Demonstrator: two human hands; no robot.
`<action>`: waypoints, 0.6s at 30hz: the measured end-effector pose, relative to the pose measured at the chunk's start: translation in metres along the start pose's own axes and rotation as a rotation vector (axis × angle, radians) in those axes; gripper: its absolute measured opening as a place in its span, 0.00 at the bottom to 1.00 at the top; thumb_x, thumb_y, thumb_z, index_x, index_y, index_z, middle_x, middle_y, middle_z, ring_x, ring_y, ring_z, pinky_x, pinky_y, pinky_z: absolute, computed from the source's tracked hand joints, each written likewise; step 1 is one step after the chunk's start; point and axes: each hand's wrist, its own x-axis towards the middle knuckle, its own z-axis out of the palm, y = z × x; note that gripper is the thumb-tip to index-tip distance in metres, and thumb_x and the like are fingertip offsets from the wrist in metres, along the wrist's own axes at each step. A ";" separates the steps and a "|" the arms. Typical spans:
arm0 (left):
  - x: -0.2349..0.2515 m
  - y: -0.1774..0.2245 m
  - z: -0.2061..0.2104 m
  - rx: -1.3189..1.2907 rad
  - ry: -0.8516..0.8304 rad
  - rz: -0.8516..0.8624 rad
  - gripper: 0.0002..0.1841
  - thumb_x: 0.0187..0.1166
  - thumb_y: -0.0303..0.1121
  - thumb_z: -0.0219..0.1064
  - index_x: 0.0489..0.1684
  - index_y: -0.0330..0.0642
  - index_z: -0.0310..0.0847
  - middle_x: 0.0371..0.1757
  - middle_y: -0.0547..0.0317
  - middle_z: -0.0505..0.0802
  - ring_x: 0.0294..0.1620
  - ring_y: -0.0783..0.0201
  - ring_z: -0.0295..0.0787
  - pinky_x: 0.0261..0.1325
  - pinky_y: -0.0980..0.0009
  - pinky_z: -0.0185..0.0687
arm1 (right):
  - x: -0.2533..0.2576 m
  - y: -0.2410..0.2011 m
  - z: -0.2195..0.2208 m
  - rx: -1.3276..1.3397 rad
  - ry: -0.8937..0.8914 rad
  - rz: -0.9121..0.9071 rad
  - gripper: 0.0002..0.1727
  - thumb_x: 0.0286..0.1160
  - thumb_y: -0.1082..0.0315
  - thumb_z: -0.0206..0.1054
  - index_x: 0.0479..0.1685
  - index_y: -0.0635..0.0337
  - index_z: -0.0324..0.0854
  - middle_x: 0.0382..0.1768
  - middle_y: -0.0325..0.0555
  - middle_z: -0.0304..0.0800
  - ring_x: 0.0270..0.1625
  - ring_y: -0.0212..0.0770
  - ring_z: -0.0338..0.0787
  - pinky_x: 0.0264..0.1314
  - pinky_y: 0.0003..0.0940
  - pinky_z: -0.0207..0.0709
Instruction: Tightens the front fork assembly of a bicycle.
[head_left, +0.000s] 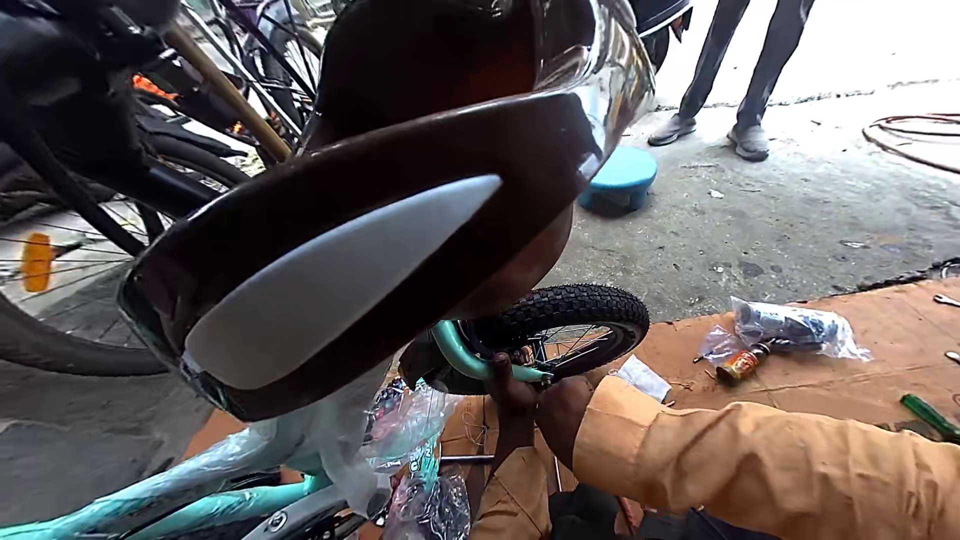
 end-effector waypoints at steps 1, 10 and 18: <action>0.004 -0.013 -0.009 -0.099 -0.042 0.106 0.15 0.83 0.43 0.65 0.44 0.37 0.83 0.32 0.60 0.86 0.35 0.68 0.84 0.45 0.71 0.81 | -0.015 0.001 -0.019 0.046 -0.072 0.000 0.12 0.83 0.77 0.55 0.51 0.71 0.84 0.48 0.67 0.89 0.52 0.66 0.91 0.50 0.61 0.85; 0.018 -0.047 -0.036 -0.157 -0.110 0.315 0.30 0.64 0.72 0.70 0.52 0.61 0.79 0.40 0.74 0.90 0.42 0.72 0.89 0.52 0.71 0.87 | -0.003 0.047 0.074 0.544 0.017 0.077 0.19 0.87 0.66 0.55 0.74 0.53 0.75 0.61 0.59 0.87 0.61 0.64 0.89 0.55 0.67 0.82; 0.013 -0.022 -0.031 -0.253 -0.275 0.308 0.57 0.37 0.85 0.72 0.66 0.50 0.76 0.53 0.60 0.92 0.56 0.63 0.90 0.63 0.60 0.87 | 0.033 0.023 0.100 0.928 0.189 0.088 0.19 0.94 0.56 0.51 0.59 0.61 0.79 0.51 0.57 0.89 0.58 0.57 0.90 0.64 0.58 0.80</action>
